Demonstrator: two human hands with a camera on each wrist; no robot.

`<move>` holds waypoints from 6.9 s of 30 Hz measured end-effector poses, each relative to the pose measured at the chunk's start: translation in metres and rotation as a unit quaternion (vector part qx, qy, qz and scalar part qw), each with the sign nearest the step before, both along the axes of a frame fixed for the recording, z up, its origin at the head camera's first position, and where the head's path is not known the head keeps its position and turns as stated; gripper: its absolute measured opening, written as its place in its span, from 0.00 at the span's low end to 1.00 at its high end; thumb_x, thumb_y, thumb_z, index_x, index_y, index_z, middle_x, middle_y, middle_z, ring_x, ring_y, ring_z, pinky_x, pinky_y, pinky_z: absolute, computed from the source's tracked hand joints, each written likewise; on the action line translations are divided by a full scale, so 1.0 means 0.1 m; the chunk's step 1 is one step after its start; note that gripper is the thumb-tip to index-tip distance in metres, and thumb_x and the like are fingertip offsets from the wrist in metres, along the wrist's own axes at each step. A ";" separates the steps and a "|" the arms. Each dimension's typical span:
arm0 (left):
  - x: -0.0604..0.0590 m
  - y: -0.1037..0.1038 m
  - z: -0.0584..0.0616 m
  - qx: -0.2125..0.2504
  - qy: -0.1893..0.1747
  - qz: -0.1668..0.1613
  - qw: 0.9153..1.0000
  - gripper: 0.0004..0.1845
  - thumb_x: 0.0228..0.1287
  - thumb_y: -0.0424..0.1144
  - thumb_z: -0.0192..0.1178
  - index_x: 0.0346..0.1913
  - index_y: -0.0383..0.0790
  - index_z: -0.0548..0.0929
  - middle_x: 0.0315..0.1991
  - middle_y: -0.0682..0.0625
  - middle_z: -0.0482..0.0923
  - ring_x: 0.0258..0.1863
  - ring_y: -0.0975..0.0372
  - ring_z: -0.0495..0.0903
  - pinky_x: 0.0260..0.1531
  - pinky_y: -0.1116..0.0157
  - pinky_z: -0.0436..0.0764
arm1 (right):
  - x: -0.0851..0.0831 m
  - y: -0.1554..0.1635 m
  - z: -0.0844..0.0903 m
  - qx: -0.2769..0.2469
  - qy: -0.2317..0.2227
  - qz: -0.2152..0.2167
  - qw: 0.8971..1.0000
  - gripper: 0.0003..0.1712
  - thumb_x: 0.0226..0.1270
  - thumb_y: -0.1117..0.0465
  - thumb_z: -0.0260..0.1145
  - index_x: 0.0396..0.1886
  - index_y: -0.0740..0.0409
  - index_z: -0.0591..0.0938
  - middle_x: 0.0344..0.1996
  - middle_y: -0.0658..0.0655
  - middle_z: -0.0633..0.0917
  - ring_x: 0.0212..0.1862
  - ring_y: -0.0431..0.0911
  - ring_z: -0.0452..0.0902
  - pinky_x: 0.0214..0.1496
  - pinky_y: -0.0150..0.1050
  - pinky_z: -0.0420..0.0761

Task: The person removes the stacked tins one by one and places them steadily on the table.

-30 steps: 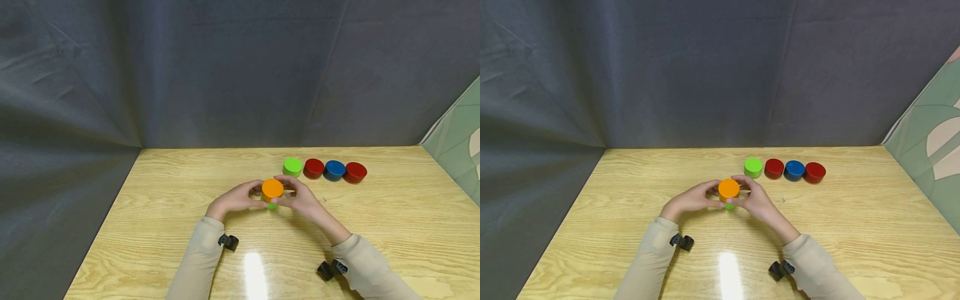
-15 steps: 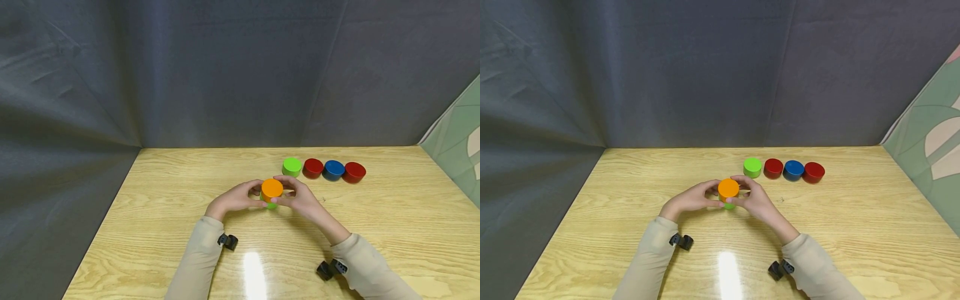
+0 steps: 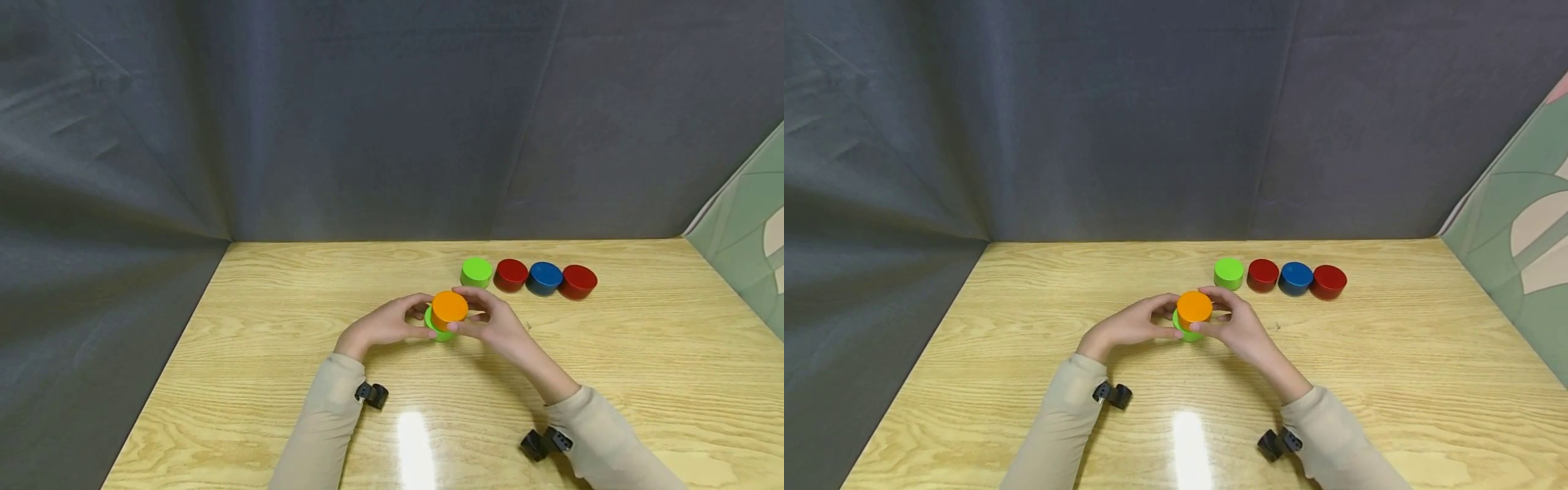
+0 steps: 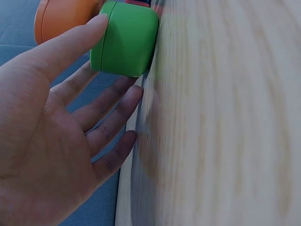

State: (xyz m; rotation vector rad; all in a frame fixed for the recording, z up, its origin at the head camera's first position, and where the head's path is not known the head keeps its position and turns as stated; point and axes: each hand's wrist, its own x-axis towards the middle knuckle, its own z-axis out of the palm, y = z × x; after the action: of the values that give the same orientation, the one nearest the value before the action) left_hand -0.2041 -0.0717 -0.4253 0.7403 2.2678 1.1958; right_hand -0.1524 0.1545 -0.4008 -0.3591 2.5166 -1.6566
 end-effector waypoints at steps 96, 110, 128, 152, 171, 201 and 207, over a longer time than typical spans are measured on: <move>0.04 0.03 0.04 0.004 0.007 0.007 1.000 0.31 0.65 0.41 0.68 0.69 0.45 0.71 0.57 0.53 0.76 0.57 0.61 0.75 0.59 0.63 0.72 | 0.26 1.37 0.14 0.085 0.033 -0.138 0.986 0.37 0.68 0.58 0.69 0.70 0.69 0.66 0.51 0.42 0.74 0.43 0.27 0.72 0.42 0.18 0.75; 0.04 0.03 0.02 0.001 0.008 0.005 1.000 0.31 0.65 0.42 0.68 0.70 0.46 0.70 0.58 0.53 0.76 0.58 0.61 0.74 0.60 0.64 0.72 | 0.28 1.56 0.08 0.114 0.011 -0.167 0.979 0.40 0.69 0.52 0.68 0.72 0.67 0.65 0.55 0.50 0.75 0.47 0.34 0.69 0.40 0.16 0.73; 0.03 0.02 0.03 0.000 0.005 0.008 1.000 0.31 0.65 0.41 0.68 0.70 0.46 0.70 0.58 0.53 0.76 0.58 0.62 0.74 0.60 0.65 0.72 | 0.27 1.80 0.05 0.091 -0.008 -0.202 0.975 0.40 0.68 0.51 0.69 0.74 0.56 0.66 0.46 0.27 0.69 0.45 0.25 0.66 0.39 0.16 0.70; 0.05 0.03 0.05 -0.005 0.005 0.013 1.000 0.31 0.65 0.42 0.68 0.69 0.47 0.71 0.57 0.53 0.76 0.58 0.61 0.74 0.61 0.62 0.71 | 0.22 2.04 0.06 0.039 -0.015 -0.245 0.969 0.39 0.67 0.56 0.70 0.76 0.47 0.65 0.42 0.25 0.71 0.41 0.22 0.68 0.37 0.16 0.69; 0.01 0.03 0.02 -0.009 0.007 0.014 1.000 0.32 0.65 0.42 0.68 0.70 0.47 0.70 0.58 0.53 0.75 0.58 0.62 0.74 0.61 0.64 0.71 | 0.03 2.10 0.02 -0.038 -0.027 -0.284 0.958 0.27 0.63 0.60 0.73 0.59 0.37 0.73 0.40 0.30 0.74 0.40 0.23 0.71 0.37 0.15 0.72; 0.04 0.03 0.01 -0.013 0.004 0.015 1.000 0.31 0.65 0.43 0.68 0.69 0.49 0.70 0.56 0.55 0.76 0.57 0.64 0.74 0.60 0.65 0.72 | -0.14 2.17 -0.11 -0.125 -0.087 -0.324 0.933 0.31 0.59 0.59 0.76 0.59 0.40 0.74 0.35 0.34 0.74 0.34 0.26 0.72 0.32 0.19 0.75; 0.04 0.03 0.02 -0.007 0.004 0.013 1.000 0.31 0.65 0.43 0.68 0.69 0.48 0.70 0.57 0.54 0.76 0.58 0.62 0.74 0.60 0.63 0.71 | -0.18 2.19 -0.14 -0.086 -0.101 -0.331 0.934 0.34 0.59 0.56 0.76 0.64 0.42 0.72 0.35 0.32 0.72 0.34 0.26 0.71 0.32 0.20 0.74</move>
State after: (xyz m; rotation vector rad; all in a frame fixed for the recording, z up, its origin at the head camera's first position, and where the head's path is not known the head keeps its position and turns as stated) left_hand -0.2001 -0.0690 -0.4236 0.7156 2.2965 1.1901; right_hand -0.1707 0.3731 -0.4145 0.6992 2.4789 -1.9910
